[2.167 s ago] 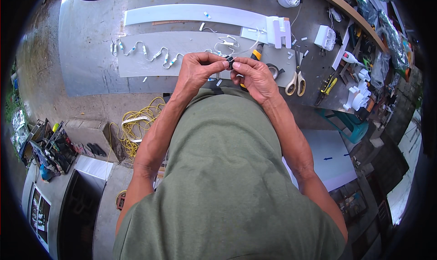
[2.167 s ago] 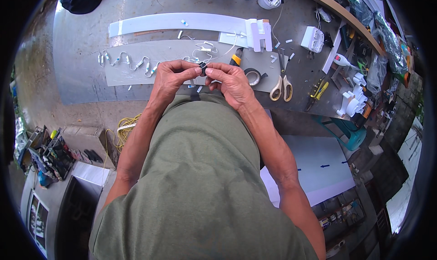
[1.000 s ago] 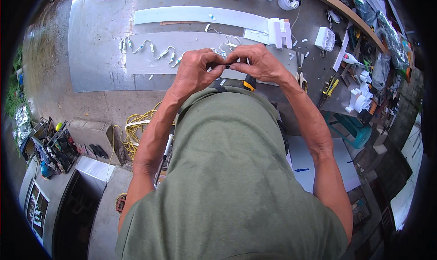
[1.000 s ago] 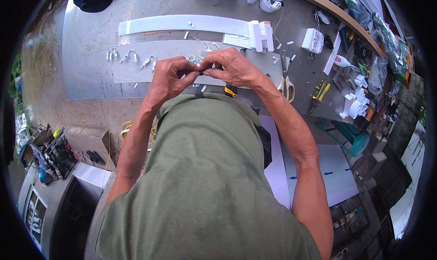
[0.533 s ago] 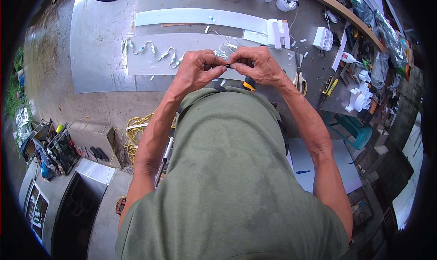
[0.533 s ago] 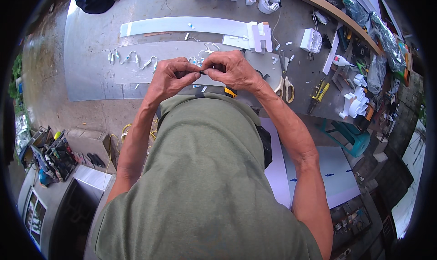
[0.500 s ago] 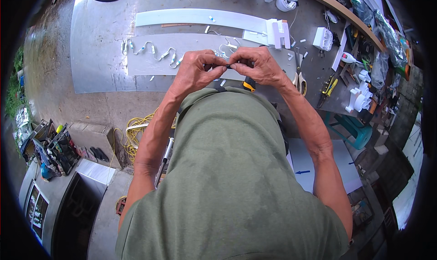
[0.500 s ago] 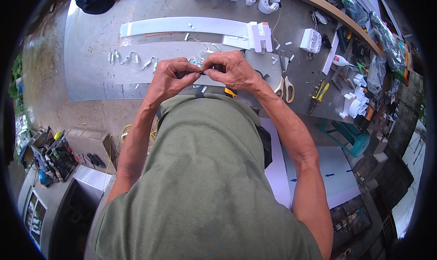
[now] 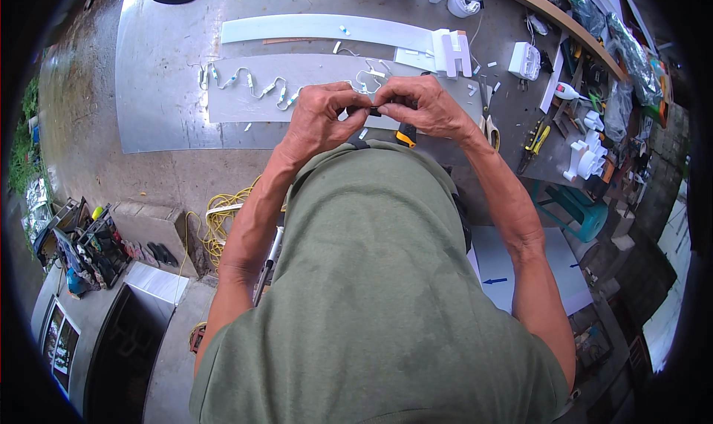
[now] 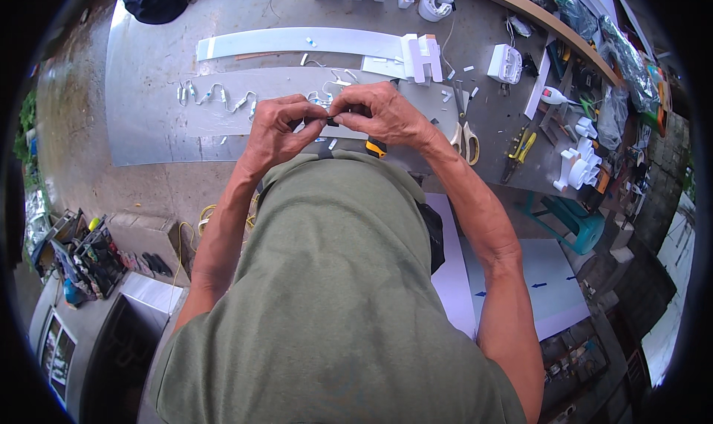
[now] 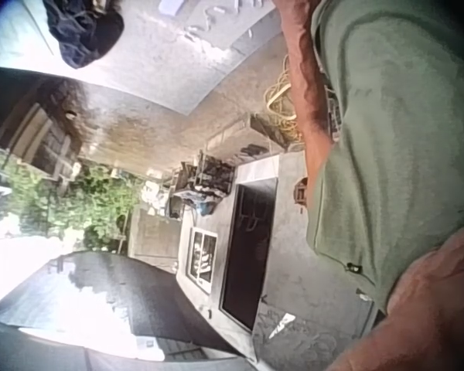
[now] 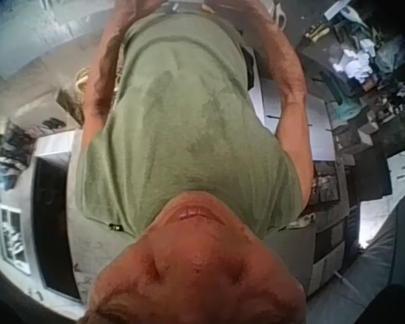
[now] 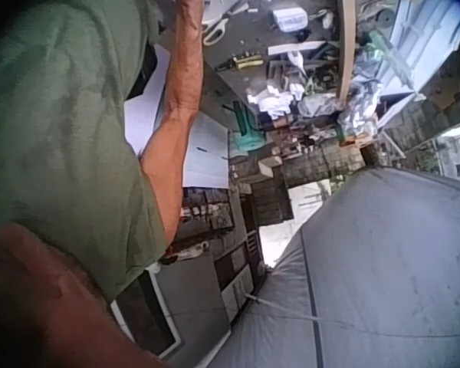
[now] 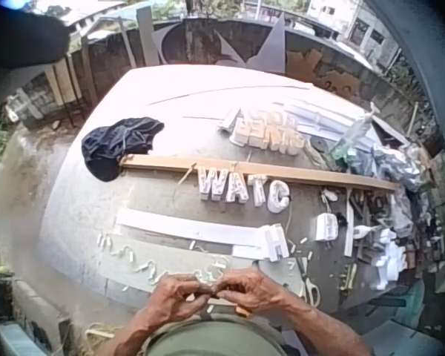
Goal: The recorder is assembling LED strips into the backs of acrylic sign letters on a workshop table.
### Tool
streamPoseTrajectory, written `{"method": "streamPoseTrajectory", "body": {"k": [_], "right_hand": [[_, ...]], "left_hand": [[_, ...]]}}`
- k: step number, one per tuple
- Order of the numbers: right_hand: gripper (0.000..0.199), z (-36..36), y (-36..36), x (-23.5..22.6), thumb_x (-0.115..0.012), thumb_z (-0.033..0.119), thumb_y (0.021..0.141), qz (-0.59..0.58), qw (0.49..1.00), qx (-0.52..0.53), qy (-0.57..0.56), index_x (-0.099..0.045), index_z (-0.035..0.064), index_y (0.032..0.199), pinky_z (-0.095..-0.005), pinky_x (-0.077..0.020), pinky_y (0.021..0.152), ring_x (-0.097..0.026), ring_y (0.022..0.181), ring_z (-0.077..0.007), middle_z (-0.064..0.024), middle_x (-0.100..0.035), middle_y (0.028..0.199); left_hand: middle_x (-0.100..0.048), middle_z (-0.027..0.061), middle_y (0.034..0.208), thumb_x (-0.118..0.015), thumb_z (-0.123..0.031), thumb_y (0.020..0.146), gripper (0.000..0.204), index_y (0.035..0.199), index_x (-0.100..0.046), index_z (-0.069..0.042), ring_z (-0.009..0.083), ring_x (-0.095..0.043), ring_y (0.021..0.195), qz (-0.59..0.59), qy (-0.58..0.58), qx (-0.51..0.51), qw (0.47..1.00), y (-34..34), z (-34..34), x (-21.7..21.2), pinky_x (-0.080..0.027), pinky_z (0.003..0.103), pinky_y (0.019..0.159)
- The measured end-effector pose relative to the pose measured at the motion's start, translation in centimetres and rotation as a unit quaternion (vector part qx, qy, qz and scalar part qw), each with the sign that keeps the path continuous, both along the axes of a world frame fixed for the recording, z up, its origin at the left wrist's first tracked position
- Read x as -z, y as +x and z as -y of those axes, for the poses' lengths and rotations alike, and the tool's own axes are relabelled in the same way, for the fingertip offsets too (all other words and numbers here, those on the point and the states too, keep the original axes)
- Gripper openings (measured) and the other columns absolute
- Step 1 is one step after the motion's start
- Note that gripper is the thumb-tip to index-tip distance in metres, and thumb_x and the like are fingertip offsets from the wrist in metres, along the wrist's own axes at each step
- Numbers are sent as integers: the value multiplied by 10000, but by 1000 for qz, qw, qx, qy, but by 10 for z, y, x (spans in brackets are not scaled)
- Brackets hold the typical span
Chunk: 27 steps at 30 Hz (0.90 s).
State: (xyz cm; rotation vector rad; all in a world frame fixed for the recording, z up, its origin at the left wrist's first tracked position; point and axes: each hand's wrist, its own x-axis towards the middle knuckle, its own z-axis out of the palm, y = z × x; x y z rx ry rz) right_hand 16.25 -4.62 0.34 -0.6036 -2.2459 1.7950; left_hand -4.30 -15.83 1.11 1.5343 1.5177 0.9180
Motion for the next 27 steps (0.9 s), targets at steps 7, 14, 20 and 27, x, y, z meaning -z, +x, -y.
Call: {"method": "streamPoseTrajectory", "body": {"k": [7, 14, 20, 27], "right_hand": [[268, -6, 1, -3, -622, 264, 1008, 88, 972, 15, -217, -733, 21, 1019, -284, -442, 560, -516, 616, -85, -15, -697, 757], [339, -11, 1, -5, -690, 356, 952, 145, 975, -39, -164, -761, 25, 932, -291, -434, 561, -525, 627, -89, -24, -689, 745], [305, -9, 2, -2, -750, 298, 893, 114, 983, -55, -135, -768, 7, 980, -323, -498, 687, -613, 727, -143, -63, -702, 767], [282, -8, -1, -4, -716, 254, 884, 118, 985, -106, -72, -750, -11, 976, -336, -499, 687, -617, 717, -169, -77, -692, 764]], "left_hand": [[-683, 59, 748, -765, -16, 773, 152, 907, -767, -87, 197, -647, 608, -62, 79, 42, 994, 3, 1, -6, -488, 327, 546], [-681, 66, 767, -778, -26, 763, 164, 912, -751, -90, 229, -672, 660, -129, 88, 74, 985, 5, 5, -8, -522, 356, 572], [-679, 71, 770, -774, -50, 773, 133, 899, -747, -80, 243, -669, 658, -140, 82, 91, 983, 4, 4, -11, -526, 365, 589], [-687, 93, 788, -765, -59, 789, 111, 899, -751, -58, 257, -668, 660, -85, 20, 104, 991, 3, 4, -14, -526, 367, 608]]}}
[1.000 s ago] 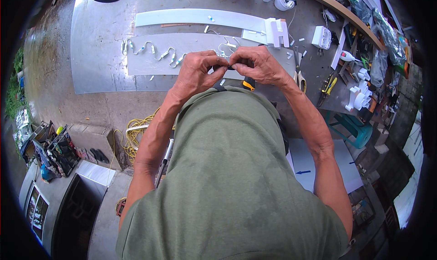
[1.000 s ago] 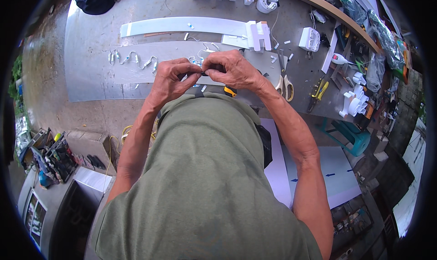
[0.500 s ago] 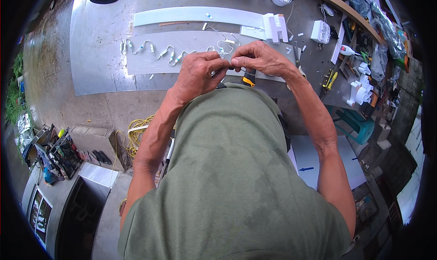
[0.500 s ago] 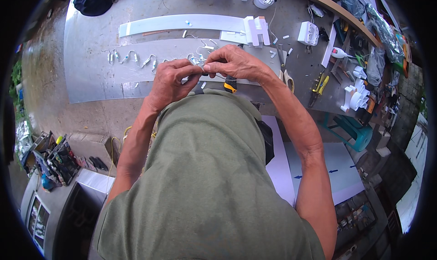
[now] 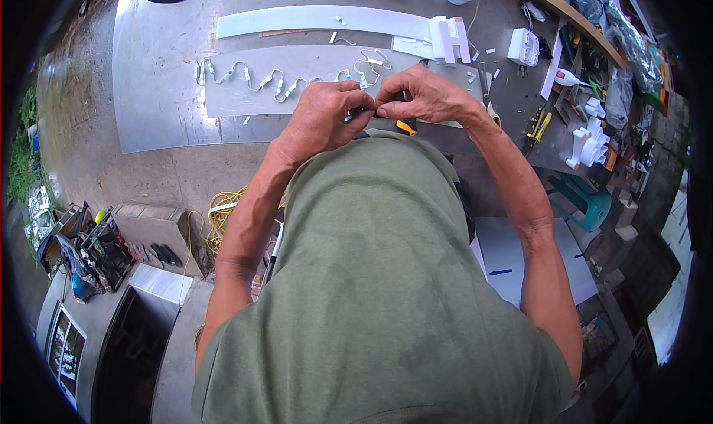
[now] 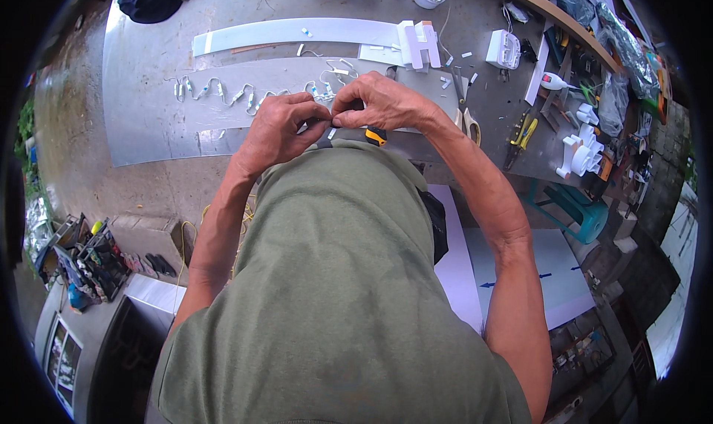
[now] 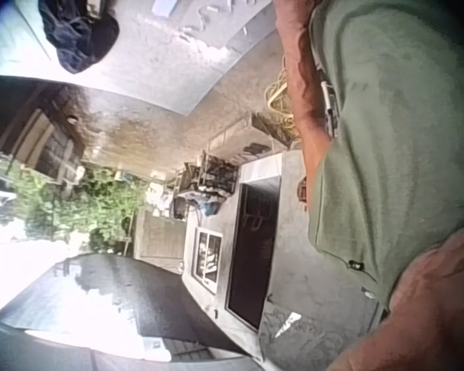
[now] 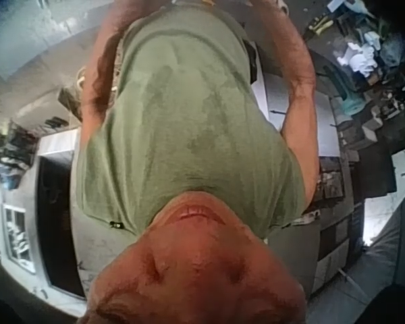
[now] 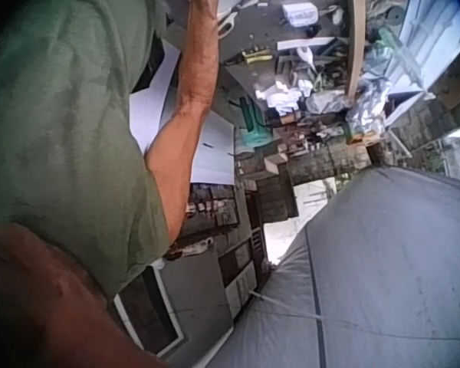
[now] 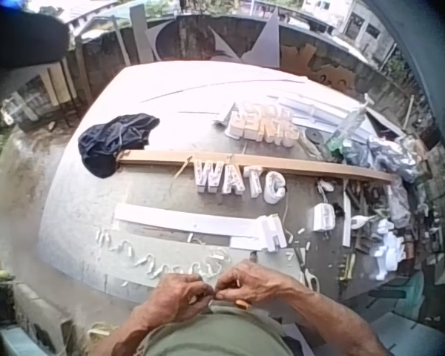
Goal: The recorder is assembling LED strips into the backs of acrylic sign letters on a workshop table.
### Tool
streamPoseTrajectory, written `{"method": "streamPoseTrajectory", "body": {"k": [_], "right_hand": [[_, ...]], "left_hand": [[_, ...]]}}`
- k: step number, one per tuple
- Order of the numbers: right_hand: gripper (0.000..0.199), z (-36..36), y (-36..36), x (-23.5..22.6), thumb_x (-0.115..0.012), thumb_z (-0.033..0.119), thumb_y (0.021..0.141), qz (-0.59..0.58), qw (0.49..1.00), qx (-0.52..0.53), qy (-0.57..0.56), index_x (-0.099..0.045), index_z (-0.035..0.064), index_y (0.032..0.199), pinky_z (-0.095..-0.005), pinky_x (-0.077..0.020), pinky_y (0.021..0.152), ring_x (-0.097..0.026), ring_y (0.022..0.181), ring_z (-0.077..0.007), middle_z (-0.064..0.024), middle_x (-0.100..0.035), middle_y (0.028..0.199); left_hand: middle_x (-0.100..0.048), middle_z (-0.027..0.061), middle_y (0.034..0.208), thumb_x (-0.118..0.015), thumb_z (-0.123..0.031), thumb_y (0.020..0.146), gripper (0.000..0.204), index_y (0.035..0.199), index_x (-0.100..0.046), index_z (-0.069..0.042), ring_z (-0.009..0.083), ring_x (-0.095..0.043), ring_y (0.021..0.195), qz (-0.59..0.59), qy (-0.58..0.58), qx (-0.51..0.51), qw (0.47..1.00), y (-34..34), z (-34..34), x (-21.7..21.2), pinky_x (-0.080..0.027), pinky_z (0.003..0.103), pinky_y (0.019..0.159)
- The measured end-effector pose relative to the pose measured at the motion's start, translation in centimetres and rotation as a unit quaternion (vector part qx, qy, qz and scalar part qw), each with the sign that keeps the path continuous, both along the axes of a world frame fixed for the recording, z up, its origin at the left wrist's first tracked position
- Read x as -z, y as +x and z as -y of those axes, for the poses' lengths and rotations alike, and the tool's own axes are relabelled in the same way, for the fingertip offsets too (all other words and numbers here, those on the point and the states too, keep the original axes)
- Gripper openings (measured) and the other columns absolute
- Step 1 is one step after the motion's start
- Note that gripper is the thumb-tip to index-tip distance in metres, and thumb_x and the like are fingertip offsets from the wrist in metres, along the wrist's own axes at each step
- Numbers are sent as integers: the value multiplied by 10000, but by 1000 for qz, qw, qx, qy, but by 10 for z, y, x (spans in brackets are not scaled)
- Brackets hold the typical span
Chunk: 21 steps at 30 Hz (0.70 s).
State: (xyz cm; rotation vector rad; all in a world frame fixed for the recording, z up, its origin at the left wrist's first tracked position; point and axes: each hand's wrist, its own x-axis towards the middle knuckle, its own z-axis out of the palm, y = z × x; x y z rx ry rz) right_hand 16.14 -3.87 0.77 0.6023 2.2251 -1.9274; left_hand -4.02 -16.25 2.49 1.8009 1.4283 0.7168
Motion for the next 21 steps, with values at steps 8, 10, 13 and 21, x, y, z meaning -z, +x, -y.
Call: {"method": "streamPoseTrajectory", "body": {"k": [8, 10, 13, 21], "right_hand": [[203, 10, -2, 0, -658, 189, 875, 4, 1000, -13, 23, -662, -14, 883, -365, -483, 646, -590, 669, -199, -99, -633, 713], [177, 16, 0, 4, -641, 170, 875, -9, 999, -12, 48, -636, -7, 880, -382, -482, 644, -600, 669, -227, -111, -624, 716], [129, 22, 5, 7, -614, 133, 883, -76, 990, 2, 117, -608, 7, 912, -402, -487, 674, -630, 735, -295, -141, -641, 797], [174, 22, 13, 9, -635, 171, 966, -102, 989, 27, 101, -636, 20, 1051, -375, -503, 751, -637, 821, -255, -129, -666, 895]], "left_hand": [[-712, 124, 804, -745, -81, 804, 130, 924, -771, -38, 253, -679, 684, 73, -76, 10, 994, -4, -4, 2, -532, 359, 642], [-725, 151, 821, -743, -110, 800, 157, 932, -775, -31, 285, -694, 712, 88, -119, 2, 989, -6, -5, 1, -548, 376, 673], [-731, 162, 825, -750, -136, 823, 179, 959, -776, -24, 273, -696, 708, 98, -146, 12, 984, -7, -6, 1, -546, 365, 670], [-751, 114, 804, -745, -112, 864, 171, 963, -766, 25, 133, -679, 707, 182, -239, -34, 953, -5, -4, 5, -555, 301, 664]]}}
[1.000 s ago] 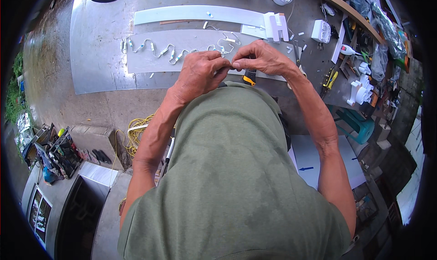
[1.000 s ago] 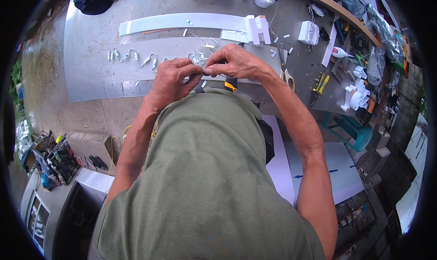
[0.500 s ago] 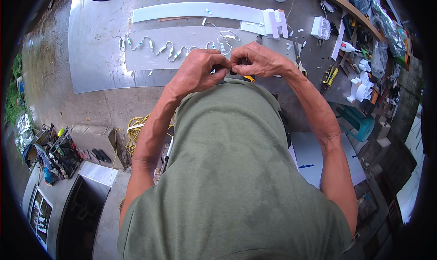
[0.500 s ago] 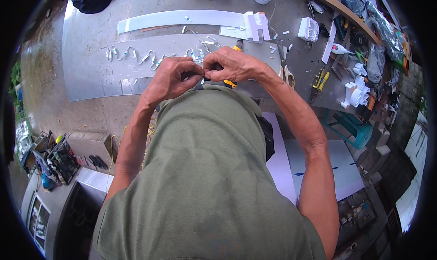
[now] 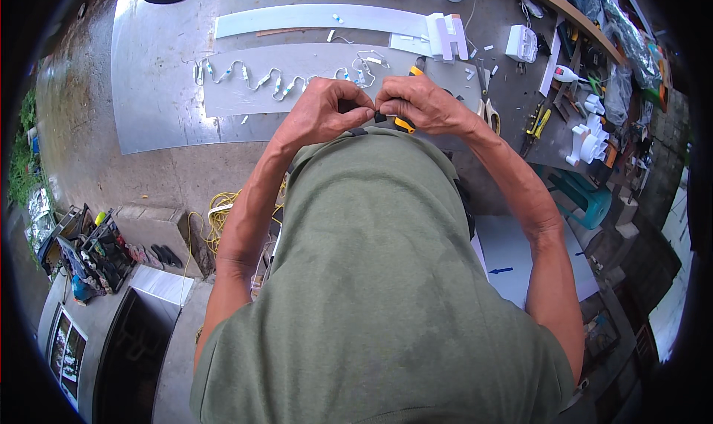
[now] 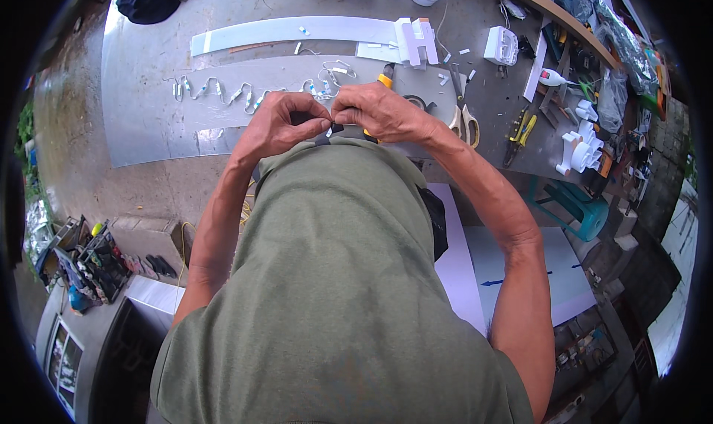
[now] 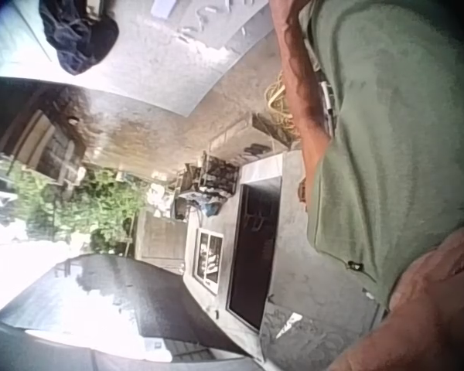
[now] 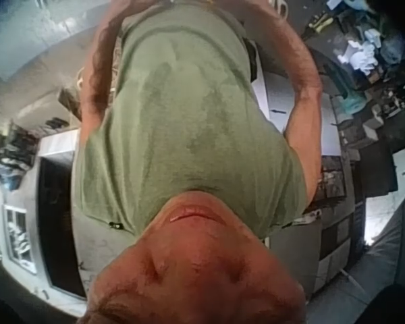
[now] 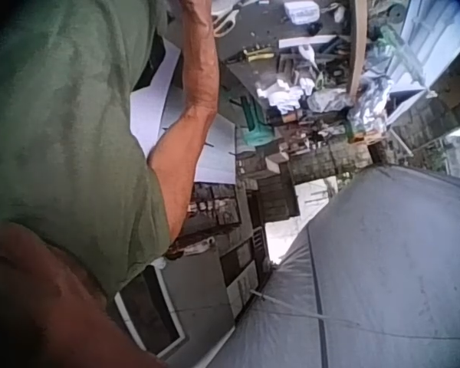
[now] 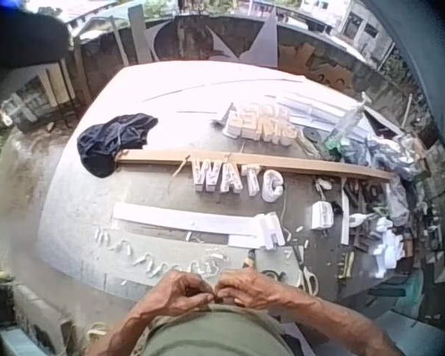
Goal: The recorder is assembling LED strips into the backs of acrylic sign letters on a workshop table.
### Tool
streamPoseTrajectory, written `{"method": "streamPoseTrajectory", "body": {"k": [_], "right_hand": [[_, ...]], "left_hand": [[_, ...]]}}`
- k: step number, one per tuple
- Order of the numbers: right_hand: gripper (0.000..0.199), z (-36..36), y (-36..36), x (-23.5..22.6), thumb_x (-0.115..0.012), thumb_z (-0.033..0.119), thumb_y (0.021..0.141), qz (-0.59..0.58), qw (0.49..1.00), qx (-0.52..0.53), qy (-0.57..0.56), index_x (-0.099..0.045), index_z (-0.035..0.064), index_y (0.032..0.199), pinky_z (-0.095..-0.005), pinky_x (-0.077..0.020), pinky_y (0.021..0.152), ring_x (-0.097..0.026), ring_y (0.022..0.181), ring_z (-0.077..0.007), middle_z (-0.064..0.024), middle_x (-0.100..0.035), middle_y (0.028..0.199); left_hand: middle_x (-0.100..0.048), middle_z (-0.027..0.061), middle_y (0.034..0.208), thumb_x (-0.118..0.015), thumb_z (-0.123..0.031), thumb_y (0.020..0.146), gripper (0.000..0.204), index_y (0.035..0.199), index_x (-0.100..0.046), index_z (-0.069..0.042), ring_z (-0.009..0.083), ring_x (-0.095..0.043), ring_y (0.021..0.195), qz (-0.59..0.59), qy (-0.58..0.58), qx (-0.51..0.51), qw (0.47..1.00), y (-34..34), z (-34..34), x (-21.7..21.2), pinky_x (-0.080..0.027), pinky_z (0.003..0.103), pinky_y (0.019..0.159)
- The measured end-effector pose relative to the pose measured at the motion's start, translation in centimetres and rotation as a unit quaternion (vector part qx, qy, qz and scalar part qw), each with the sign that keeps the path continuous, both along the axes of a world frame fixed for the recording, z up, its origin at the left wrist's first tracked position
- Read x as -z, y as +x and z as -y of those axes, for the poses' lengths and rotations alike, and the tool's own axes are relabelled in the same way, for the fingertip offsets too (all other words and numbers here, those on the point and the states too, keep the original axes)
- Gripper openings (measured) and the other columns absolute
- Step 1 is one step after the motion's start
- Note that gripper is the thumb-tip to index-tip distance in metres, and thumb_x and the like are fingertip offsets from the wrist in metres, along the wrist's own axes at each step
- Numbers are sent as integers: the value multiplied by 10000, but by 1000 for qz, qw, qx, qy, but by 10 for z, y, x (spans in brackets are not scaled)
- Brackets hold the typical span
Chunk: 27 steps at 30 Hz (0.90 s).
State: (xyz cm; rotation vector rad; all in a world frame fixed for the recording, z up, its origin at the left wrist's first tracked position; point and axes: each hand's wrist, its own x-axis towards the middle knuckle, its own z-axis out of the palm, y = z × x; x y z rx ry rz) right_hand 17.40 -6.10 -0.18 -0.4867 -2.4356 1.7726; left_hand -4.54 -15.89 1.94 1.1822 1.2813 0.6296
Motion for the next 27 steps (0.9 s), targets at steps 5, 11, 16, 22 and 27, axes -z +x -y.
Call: {"method": "streamPoseTrajectory", "body": {"k": [5, 11, 16, 22, 27], "right_hand": [[206, 7, 7, -11, -641, 133, 957, 42, 988, 52, -137, -641, 29, 1134, -330, -506, 758, -607, 793, -172, -79, -672, 920], [268, 29, 8, -24, -705, 86, 888, -10, 992, 109, -62, -646, 42, 1146, -306, -514, 714, -610, 769, -148, -59, -675, 910], [378, 46, 9, -11, -782, 37, 803, -40, 986, 162, 4, -648, 53, 1157, -289, -530, 682, -619, 742, -127, -48, -686, 947], [331, 51, 7, -12, -793, 13, 781, -76, 972, 223, -9, -677, 55, 1089, -287, -536, 674, -626, 725, -132, -47, -684, 918], [302, 46, 8, -10, -785, -5, 778, -67, 978, 194, 22, -687, 49, 1058, -302, -544, 695, -645, 754, -156, -48, -682, 902]], "left_hand": [[-728, 63, 777, -749, -135, 870, 182, 954, -764, 26, 91, -632, 694, 51, -58, -28, 997, -4, 5, 7, -532, 278, 648], [-713, 34, 784, -787, -201, 862, 235, 949, -770, 17, 80, -606, 707, 100, -110, -58, 987, -6, 11, 12, -497, 257, 657], [-700, 22, 777, -798, -225, 864, 251, 950, -772, 9, 81, -586, 722, 133, -110, -97, 980, 0, 17, 8, -476, 265, 681], [-691, -2, 791, -773, -162, 875, 169, 934, -767, -4, 53, -573, 720, 173, -158, -125, 964, 4, 20, 0, -441, 231, 656], [-703, 20, 815, -775, -188, 877, 213, 960, -768, 8, 83, -580, 731, 189, -220, -141, 947, 1, 18, 0, -458, 263, 684]]}}
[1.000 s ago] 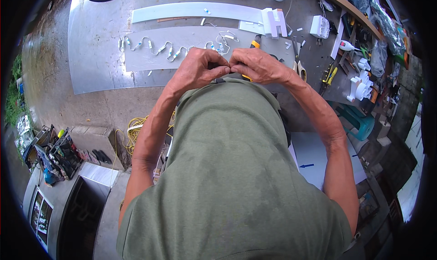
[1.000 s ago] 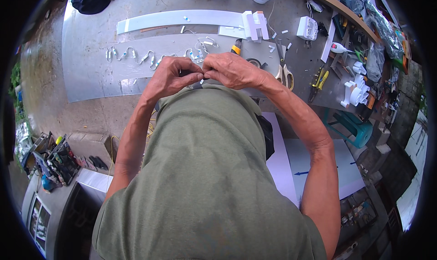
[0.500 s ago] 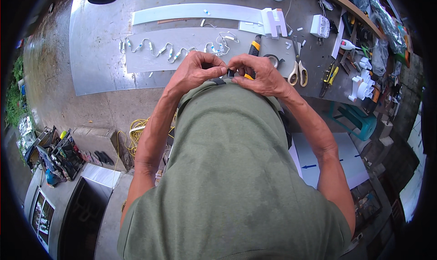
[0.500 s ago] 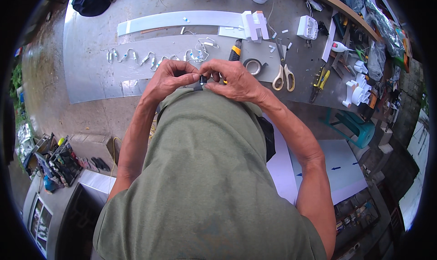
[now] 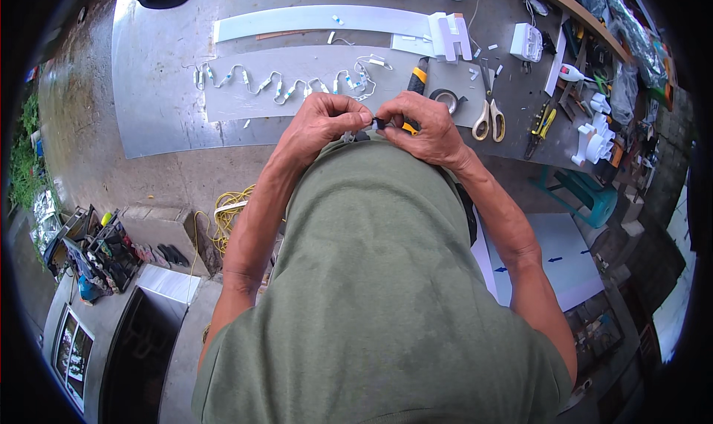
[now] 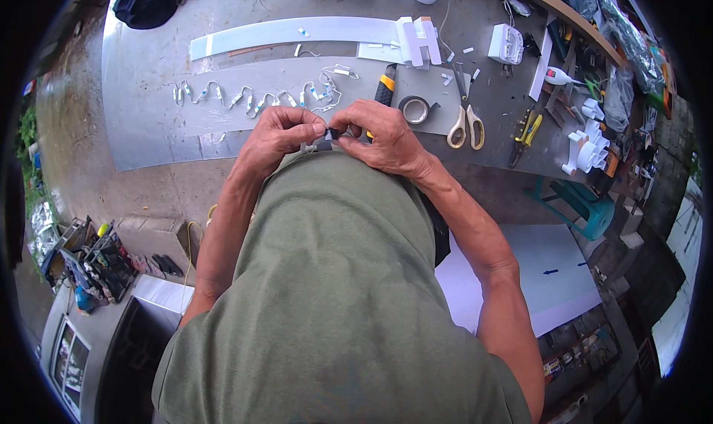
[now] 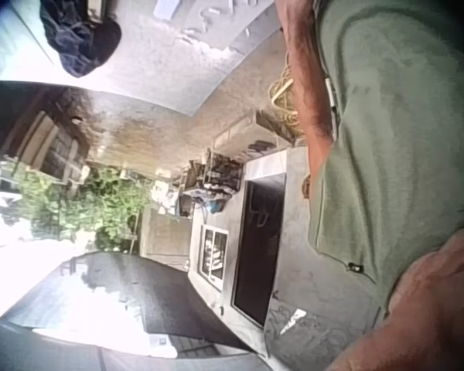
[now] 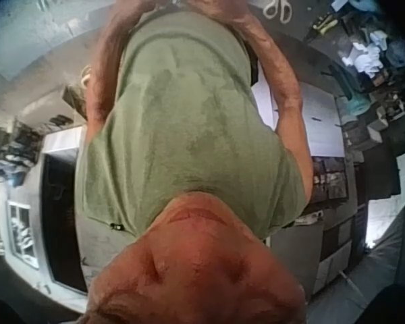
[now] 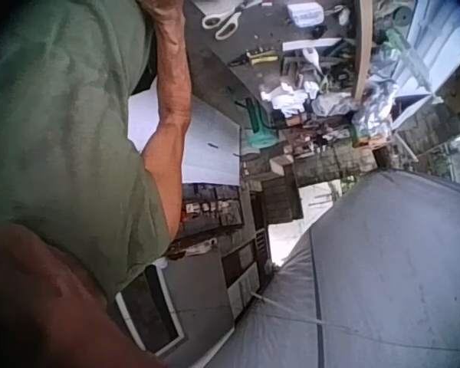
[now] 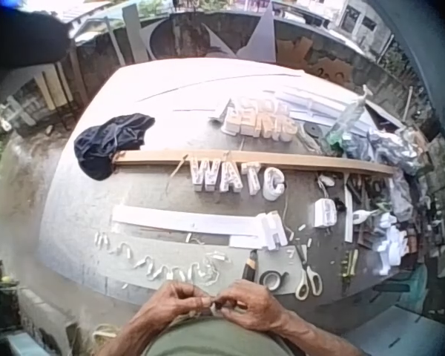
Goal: The recorder is assembling LED strips into the backs of acrylic sign letters on a workshop table.
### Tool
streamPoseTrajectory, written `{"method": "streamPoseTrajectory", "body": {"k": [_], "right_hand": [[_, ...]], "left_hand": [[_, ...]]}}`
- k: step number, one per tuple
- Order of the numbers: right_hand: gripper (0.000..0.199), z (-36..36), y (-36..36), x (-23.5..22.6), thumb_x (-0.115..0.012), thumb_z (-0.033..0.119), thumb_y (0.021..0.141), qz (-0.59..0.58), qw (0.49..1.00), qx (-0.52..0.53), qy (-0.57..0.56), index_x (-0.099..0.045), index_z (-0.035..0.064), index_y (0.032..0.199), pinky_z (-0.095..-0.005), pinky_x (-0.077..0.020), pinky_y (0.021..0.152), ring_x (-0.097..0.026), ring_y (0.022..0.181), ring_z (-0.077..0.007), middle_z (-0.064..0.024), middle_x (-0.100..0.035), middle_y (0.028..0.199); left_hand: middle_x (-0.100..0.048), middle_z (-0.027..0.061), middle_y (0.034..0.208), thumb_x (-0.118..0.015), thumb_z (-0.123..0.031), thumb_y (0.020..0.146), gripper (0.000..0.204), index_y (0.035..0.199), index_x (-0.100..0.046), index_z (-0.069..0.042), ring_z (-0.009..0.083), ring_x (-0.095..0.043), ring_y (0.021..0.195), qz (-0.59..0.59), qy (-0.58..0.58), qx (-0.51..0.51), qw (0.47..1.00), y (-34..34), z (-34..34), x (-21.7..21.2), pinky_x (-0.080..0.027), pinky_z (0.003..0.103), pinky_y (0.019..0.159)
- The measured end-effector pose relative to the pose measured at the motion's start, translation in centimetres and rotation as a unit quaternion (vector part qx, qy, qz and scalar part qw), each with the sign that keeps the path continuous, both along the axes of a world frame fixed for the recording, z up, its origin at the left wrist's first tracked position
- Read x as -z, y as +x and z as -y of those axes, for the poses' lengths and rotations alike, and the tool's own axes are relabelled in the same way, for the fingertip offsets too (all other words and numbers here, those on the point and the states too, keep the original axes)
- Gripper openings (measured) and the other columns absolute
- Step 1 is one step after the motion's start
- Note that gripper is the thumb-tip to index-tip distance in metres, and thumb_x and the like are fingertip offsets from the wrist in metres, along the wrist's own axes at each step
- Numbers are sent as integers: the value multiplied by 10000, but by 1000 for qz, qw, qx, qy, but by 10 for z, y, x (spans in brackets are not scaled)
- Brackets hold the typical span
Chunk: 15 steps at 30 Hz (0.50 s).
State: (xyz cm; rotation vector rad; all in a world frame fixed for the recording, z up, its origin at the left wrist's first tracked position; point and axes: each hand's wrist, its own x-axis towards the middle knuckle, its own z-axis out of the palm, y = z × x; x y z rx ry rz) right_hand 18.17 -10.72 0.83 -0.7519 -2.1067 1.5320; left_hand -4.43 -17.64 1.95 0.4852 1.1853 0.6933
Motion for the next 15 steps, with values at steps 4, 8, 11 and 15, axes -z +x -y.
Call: {"method": "streamPoseTrajectory", "body": {"k": [4, 8, 11, 15], "right_hand": [[262, -2, -1, 2, -789, -4, 782, -1, 1000, 16, -19, -715, 42, 1030, -311, -545, 701, -658, 768, -167, -49, -690, 897], [179, -2, -2, 3, -794, 39, 821, -18, 997, 45, -56, -748, 34, 994, -289, -520, 681, -654, 760, -143, -52, -704, 869], [154, -6, -2, -4, -788, 113, 860, 18, 990, 53, -127, -751, 28, 983, -261, -477, 641, -609, 717, -107, -37, -701, 838], [219, -9, 0, -13, -771, 217, 889, 97, 968, 56, -226, -737, 16, 969, -247, -421, 597, -532, 659, -74, -9, -679, 781]], "left_hand": [[-703, 19, 811, -776, -195, 877, 214, 957, -770, 3, 80, -585, 737, -16, 1, 6, 1000, 0, -1, 1, -458, 252, 683], [-707, 21, 807, -765, -158, 891, 176, 953, -766, 7, 75, -598, 737, -70, 67, 0, 995, 4, 2, 3, -477, 252, 676], [-716, 27, 811, -761, -121, 894, 135, 948, -764, 3, 69, -604, 734, -131, 141, 6, 981, 8, 4, -2, -486, 253, 669], [-716, 28, 803, -759, -109, 893, 102, 939, -766, -18, 66, -602, 698, -271, 291, 52, 916, 15, 2, -13, -473, 250, 621]]}}
